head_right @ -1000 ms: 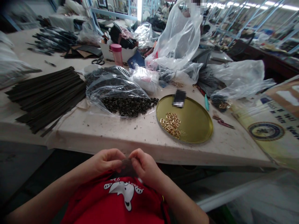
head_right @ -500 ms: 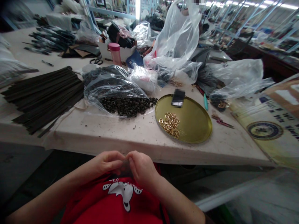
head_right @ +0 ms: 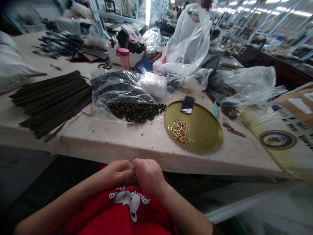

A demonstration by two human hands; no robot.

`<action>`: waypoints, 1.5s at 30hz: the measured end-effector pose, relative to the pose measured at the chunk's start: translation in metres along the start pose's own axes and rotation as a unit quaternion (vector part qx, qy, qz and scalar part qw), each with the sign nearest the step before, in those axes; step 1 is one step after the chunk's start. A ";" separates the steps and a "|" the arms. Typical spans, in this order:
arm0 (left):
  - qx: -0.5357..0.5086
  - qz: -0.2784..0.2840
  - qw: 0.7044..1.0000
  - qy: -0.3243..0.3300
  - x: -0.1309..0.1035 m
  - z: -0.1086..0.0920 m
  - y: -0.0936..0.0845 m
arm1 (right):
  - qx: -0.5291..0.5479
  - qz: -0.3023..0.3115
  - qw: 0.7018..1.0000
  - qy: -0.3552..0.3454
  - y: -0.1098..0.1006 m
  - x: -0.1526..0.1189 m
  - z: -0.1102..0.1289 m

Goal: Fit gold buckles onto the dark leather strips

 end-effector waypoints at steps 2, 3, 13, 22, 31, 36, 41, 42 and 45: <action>0.049 -0.017 0.999 0.016 -0.004 -0.008 -0.005 | 0.084 0.000 0.996 0.010 -0.002 -0.001 -0.004; 0.065 -0.025 0.997 0.024 -0.007 -0.012 -0.008 | 0.143 0.001 0.989 0.021 -0.002 -0.002 -0.007; -0.013 -0.009 0.999 0.043 -0.007 -0.014 -0.010 | 0.735 0.061 0.666 0.111 0.039 -0.002 -0.029; 0.023 -0.017 0.999 0.016 -0.011 -0.016 -0.013 | 0.768 0.063 0.615 0.169 0.048 0.000 -0.032; 0.022 0.038 0.999 -0.020 -0.011 -0.012 -0.008 | 0.718 0.084 0.675 0.148 0.042 -0.006 -0.041; 0.009 0.045 0.998 -0.039 -0.013 -0.014 -0.003 | 0.685 0.091 0.711 0.129 0.036 -0.008 -0.036; -0.006 0.040 0.998 -0.042 -0.013 -0.013 0.000 | 0.678 0.093 0.719 0.121 0.033 -0.011 -0.033; -0.011 0.041 0.998 -0.044 -0.013 -0.012 0.000 | 0.683 0.094 0.714 0.119 0.034 -0.011 -0.033; -0.015 0.034 0.998 -0.044 -0.015 -0.010 0.000 | 0.695 0.092 0.704 0.114 0.037 -0.012 -0.032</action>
Point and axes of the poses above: each hand's wrist, its own x-axis towards the middle knuckle, its own y-axis out of the palm, z = x × y, the point moved 9 cm from there along x, towards the middle knuckle, and after that the axes turned 13 degrees about z, right-handed, at the moved point
